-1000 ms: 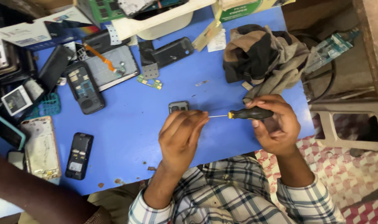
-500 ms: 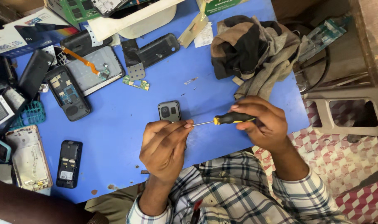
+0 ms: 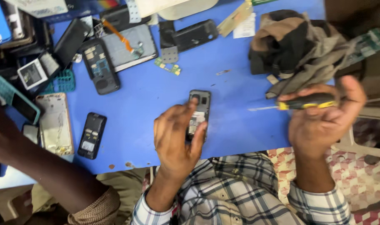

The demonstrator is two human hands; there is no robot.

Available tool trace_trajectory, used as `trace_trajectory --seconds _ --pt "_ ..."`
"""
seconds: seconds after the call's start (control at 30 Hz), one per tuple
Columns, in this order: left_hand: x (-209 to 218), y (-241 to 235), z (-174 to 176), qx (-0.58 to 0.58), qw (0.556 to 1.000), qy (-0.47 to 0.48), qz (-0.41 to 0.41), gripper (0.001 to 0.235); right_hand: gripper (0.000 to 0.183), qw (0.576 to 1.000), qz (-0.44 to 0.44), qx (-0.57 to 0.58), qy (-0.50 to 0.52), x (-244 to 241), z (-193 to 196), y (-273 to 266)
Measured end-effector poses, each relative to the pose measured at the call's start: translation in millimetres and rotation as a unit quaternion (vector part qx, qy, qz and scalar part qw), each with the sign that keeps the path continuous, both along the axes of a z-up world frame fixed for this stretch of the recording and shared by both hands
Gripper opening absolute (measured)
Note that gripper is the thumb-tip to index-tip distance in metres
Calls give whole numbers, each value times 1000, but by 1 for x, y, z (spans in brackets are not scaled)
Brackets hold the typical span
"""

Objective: The person uses a screwdriver to remove screws from the back of a mobile phone, then opens the casing to access the internal components. They continue to unscrew and pry open the device, exposing the battery and circuit board.

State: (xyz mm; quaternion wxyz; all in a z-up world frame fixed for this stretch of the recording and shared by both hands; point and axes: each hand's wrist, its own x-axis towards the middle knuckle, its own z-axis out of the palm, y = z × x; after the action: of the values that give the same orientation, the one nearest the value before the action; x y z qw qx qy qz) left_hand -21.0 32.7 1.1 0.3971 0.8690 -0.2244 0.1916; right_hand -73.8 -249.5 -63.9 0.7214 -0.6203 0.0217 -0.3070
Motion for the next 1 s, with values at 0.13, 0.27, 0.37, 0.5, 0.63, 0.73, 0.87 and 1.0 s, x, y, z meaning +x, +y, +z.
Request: trace_trajectory --seconds 0.13,0.27,0.37,0.5,0.63,0.73,0.87,1.0 --pt "-6 11 -2 75 995 70 13 75 51 999 6 33 -8 4 4 2" --pt "-7 11 -8 101 991 93 4 76 46 999 6 27 32 12 18 17" --pt "-9 15 -12 86 988 130 3 67 49 997 -3 -59 46 20 22 26" --pt "-11 18 -14 56 990 128 2 59 59 987 40 -153 18 21 18 34" --pt "-12 21 -14 47 992 118 -15 60 68 978 25 -207 26 10 13 38" --pt "-11 21 -13 50 991 120 -35 60 71 981 4 -190 26 7 11 35" --pt "-10 20 -12 54 988 136 -56 59 71 984 9 -178 -3 9 8 34" --pt "-9 19 -12 61 987 138 -60 57 72 980 23 -199 -15 11 8 37"
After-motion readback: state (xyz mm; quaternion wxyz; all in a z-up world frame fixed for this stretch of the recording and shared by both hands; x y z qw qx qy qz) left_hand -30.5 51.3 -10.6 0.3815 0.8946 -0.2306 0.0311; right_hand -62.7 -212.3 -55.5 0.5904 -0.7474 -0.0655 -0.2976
